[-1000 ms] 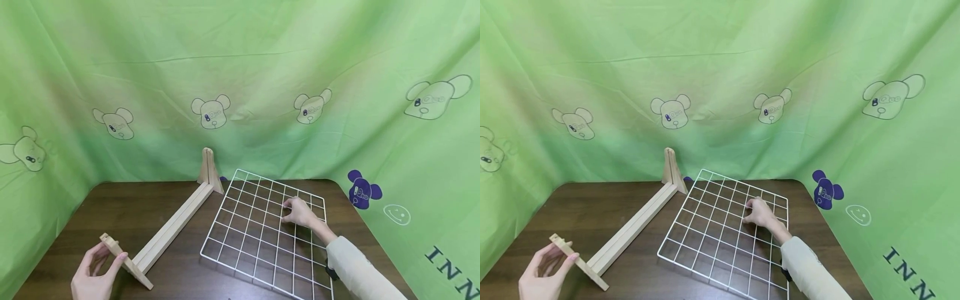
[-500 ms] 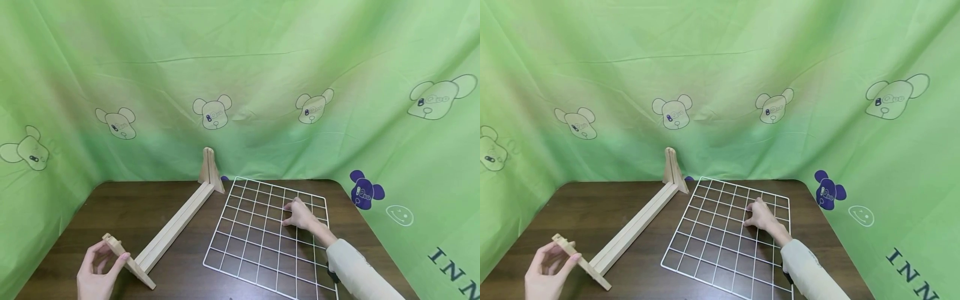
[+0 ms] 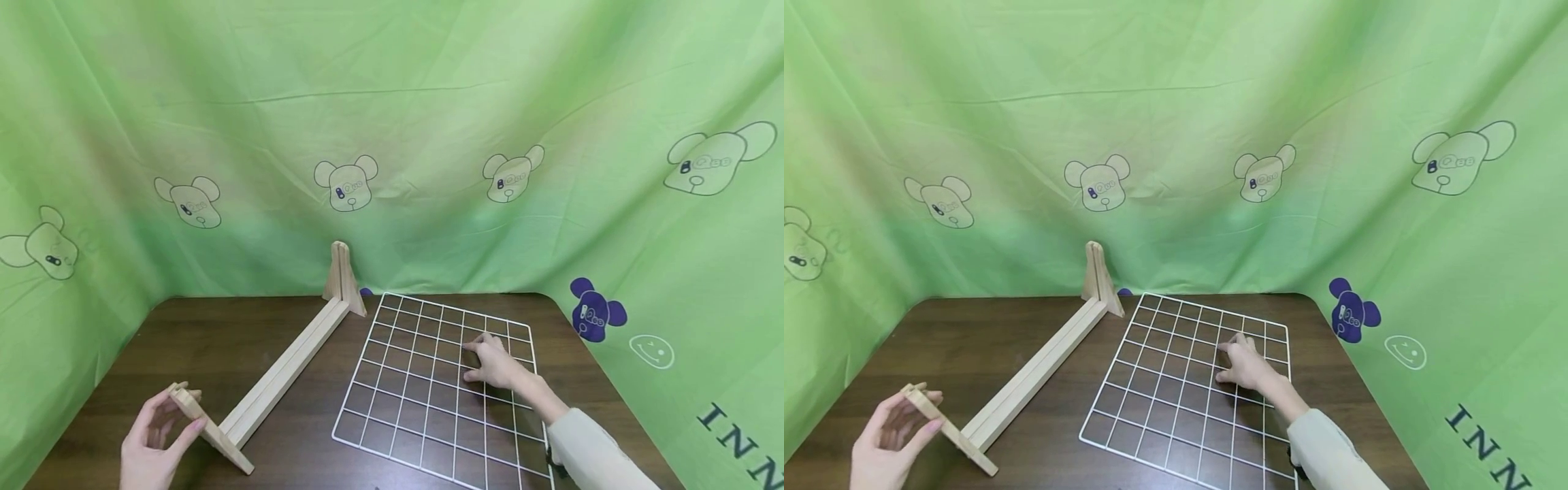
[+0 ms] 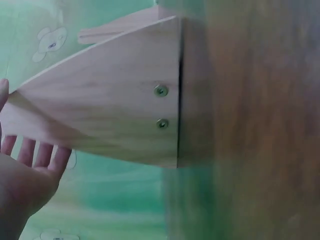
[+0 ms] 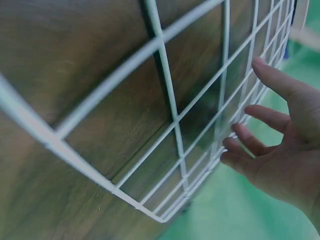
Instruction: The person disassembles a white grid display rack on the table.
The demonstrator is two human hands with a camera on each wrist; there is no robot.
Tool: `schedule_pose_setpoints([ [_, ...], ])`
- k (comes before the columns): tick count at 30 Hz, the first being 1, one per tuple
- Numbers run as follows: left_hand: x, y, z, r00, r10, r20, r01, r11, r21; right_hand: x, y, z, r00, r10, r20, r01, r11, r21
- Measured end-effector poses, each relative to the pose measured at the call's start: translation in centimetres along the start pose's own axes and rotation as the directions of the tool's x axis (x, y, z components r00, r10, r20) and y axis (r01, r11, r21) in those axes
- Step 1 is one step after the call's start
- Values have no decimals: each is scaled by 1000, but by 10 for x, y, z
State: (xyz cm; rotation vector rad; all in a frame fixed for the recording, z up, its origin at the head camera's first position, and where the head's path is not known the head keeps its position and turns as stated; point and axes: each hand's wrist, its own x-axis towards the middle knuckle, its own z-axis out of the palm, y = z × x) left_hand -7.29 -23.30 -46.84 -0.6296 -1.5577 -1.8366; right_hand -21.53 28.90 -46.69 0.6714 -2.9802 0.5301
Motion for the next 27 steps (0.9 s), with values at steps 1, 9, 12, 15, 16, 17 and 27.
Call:
schedule_pose_setpoints([
  [1, 1, 0, -3, 999, -1, 41, 2, 1000, -25, -7, -6, -1, 1000, 12, 16, -12, 1000, 6],
  [9, 12, 3, -24, 966, -76, 249, 95, 993, -65, -73, -39, 1, 998, 35, 58, -36, 999, 18],
  [12, 17, 3, -28, 952, -95, 293, 118, 991, -60, -93, -40, 7, 1000, -2, -13, 2, 999, -36],
  [15, 21, 2, -31, 941, -115, 318, 138, 989, -49, -105, -40, 11, 997, -46, -66, 40, 995, -87],
  [16, 21, 2, -31, 939, -118, 322, 140, 989, -47, -108, -40, 11, 995, -60, -76, 52, 993, -102],
  [17, 21, 2, -32, 938, -120, 325, 142, 989, -45, -110, -40, 12, 994, -74, -77, 65, 991, -114],
  [27, 19, 6, -30, 946, -178, 272, 179, 984, 23, -113, -38, 17, 981, -147, -126, 123, 975, -184],
])
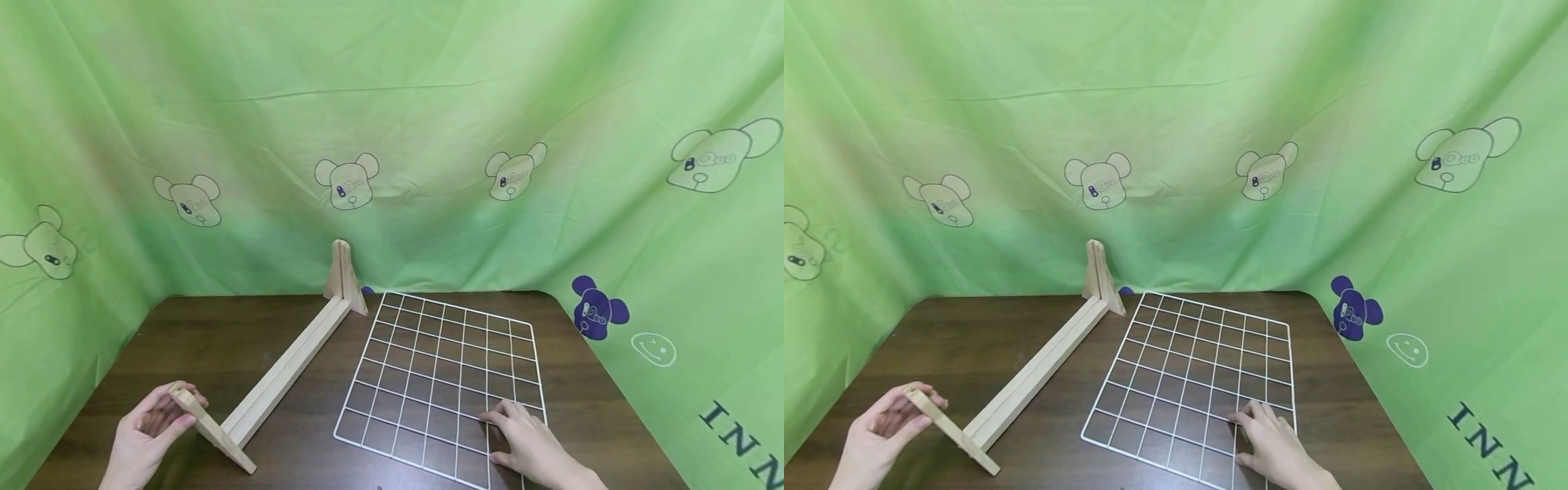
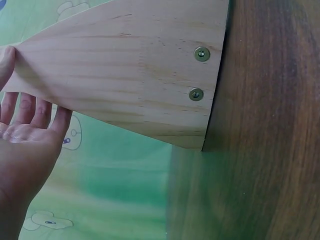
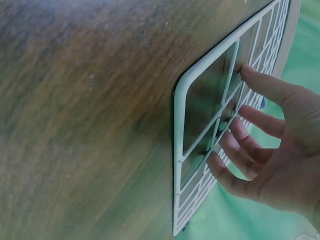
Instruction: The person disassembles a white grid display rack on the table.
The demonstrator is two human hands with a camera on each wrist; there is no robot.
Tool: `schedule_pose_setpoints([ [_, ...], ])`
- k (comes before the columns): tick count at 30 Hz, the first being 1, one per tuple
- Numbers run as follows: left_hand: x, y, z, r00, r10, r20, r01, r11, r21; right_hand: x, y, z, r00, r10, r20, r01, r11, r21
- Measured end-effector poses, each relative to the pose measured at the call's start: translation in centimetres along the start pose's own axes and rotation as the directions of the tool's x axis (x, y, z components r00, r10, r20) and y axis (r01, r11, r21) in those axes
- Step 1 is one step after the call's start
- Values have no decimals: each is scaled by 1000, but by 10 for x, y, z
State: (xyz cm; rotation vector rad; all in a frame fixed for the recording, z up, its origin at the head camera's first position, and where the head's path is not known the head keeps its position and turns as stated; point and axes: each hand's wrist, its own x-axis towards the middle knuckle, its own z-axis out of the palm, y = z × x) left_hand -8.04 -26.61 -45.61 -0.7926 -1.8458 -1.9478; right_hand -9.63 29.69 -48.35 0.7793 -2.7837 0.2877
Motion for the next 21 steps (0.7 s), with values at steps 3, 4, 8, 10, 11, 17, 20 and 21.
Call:
schedule_pose_setpoints([
  [3, -2, 0, 2, 1000, -20, -17, 20, 1000, 24, 1, 3, 1, 1000, 21, 23, -22, 999, 32],
  [4, -3, 0, 2, 1000, -18, -20, 18, 1000, 24, 2, 4, 1, 999, 29, 30, -31, 998, 47],
  [8, -4, -2, 4, 1000, 17, -15, -17, 1000, -13, 1, 8, 3, 999, 34, 15, -35, 997, 76],
  [10, -4, -3, 5, 999, 36, -12, -37, 999, -37, 0, 9, 5, 1000, 19, -15, -18, 997, 72],
  [11, -3, -3, 5, 999, 48, -10, -49, 997, -54, 0, 10, 6, 999, 9, -33, -7, 998, 64],
  [17, -5, 0, 8, 999, -9, -53, 10, 1000, 5, 1, 14, 9, 996, -19, -83, 24, 998, 56],
  [20, -7, 4, 11, 995, -61, -84, 67, 996, 60, 3, 17, 8, 999, -18, -49, 22, 996, 87],
  [21, -8, 5, 12, 994, -65, -90, 70, 996, 60, 4, 18, 7, 999, -17, -35, 20, 995, 98],
])
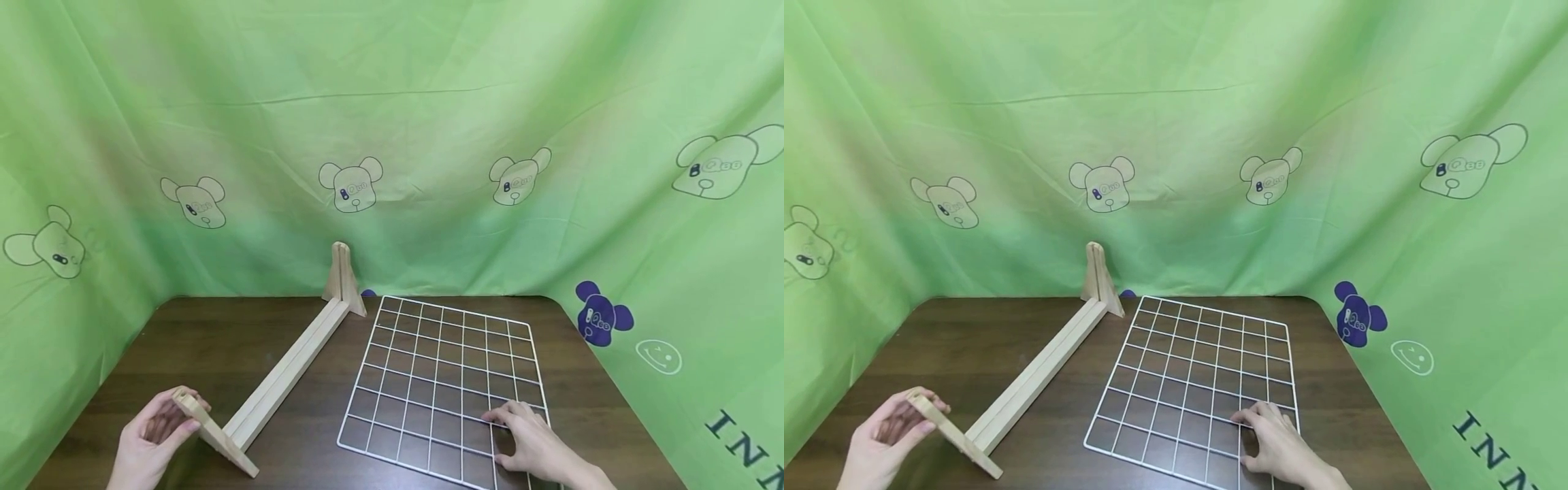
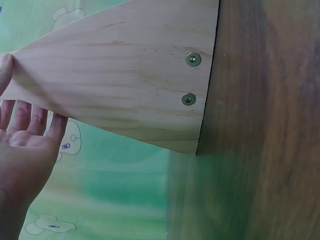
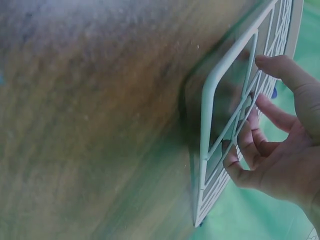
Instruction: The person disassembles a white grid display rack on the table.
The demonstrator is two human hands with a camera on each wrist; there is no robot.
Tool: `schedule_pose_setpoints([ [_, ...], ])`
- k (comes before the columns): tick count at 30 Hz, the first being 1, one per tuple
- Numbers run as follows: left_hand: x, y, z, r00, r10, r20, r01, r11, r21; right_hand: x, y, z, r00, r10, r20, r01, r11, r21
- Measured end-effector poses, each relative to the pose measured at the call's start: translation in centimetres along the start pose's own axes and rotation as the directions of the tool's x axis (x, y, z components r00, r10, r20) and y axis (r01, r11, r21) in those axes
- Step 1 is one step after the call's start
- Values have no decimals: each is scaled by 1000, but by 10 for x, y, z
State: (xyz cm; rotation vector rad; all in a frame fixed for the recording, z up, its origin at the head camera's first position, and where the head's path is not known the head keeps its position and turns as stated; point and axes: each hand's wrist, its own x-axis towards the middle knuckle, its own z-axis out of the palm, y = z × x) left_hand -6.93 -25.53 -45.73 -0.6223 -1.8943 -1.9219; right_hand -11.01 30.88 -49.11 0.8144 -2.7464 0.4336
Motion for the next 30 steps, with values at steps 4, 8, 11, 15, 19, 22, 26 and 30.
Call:
schedule_pose_setpoints([
  [4, -2, 0, 4, 1000, 26, -16, -27, 998, -65, 4, 5, -3, 999, -3, 41, 2, 1000, 29],
  [8, -4, -3, 9, 993, 117, -10, -117, 982, -149, 8, 12, -4, 998, -40, 43, 38, 999, 38],
  [11, -5, -5, 13, 987, 157, -23, -158, 976, -149, 10, 18, -4, 996, -83, 27, 82, 996, 45],
  [15, -5, -7, 18, 978, 205, -39, -209, 964, -166, 14, 24, -2, 992, -123, 14, 122, 991, 54],
  [19, -6, -9, 23, 963, 265, -54, -271, 942, -196, 18, 30, -3, 990, -137, 31, 134, 989, 67],
  [22, -7, -9, 29, 956, 278, -93, -291, 940, -177, 21, 34, -4, 987, -155, 42, 151, 985, 82],
  [26, -9, -4, 38, 953, 243, -179, -262, 960, -93, 25, 38, -4, 984, -170, 50, 164, 981, 103],
  [30, -11, 1, 49, 949, 184, -256, -188, 982, 9, 31, 40, -2, 982, -179, 57, 172, 978, 119],
])
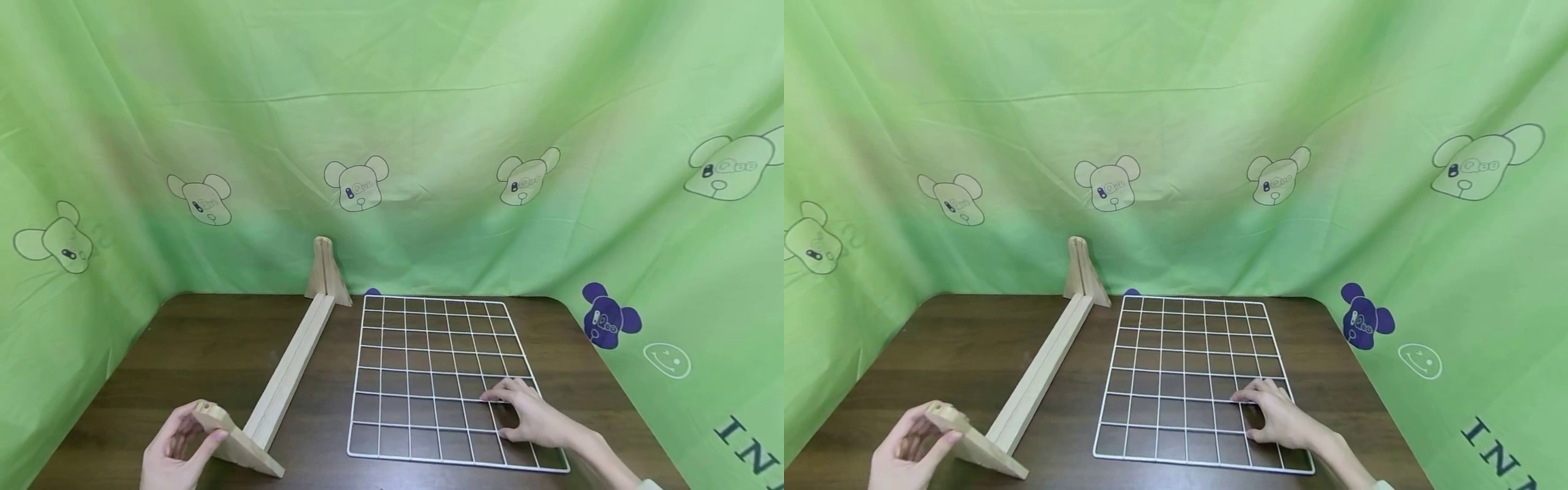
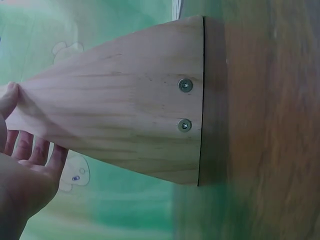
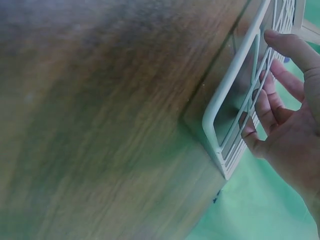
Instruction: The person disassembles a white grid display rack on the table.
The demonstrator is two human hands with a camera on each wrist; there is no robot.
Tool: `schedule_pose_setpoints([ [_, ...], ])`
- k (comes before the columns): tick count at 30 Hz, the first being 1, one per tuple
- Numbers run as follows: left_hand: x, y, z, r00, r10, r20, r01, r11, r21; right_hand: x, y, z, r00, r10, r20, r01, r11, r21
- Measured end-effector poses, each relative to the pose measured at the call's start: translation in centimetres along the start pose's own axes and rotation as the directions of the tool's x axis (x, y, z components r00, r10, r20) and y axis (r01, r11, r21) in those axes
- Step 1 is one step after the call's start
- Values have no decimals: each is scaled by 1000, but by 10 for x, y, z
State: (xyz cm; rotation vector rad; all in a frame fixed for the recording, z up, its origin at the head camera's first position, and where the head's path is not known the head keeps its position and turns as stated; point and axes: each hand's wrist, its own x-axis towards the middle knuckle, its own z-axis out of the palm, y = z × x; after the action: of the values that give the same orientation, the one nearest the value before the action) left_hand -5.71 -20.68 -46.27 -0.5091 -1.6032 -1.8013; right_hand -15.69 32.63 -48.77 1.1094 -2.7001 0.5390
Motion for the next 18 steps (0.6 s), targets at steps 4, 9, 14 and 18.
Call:
schedule_pose_setpoints([
  [4, -2, 3, 11, 998, -26, -50, 31, 995, 94, 5, 3, 1, 1000, -8, 7, 8, 1000, 6],
  [9, -4, 5, 23, 996, -8, -89, 21, 990, 142, 10, 4, 1, 1000, 0, 22, -1, 1000, 22],
  [14, -7, 0, 29, 994, 68, -81, -60, 994, 96, 14, 3, 3, 1000, 2, 29, -3, 999, 38],
  [18, -7, 3, 33, 994, 26, -104, -3, 976, 216, 15, 2, 5, 1000, 10, 26, -11, 999, 48],
])
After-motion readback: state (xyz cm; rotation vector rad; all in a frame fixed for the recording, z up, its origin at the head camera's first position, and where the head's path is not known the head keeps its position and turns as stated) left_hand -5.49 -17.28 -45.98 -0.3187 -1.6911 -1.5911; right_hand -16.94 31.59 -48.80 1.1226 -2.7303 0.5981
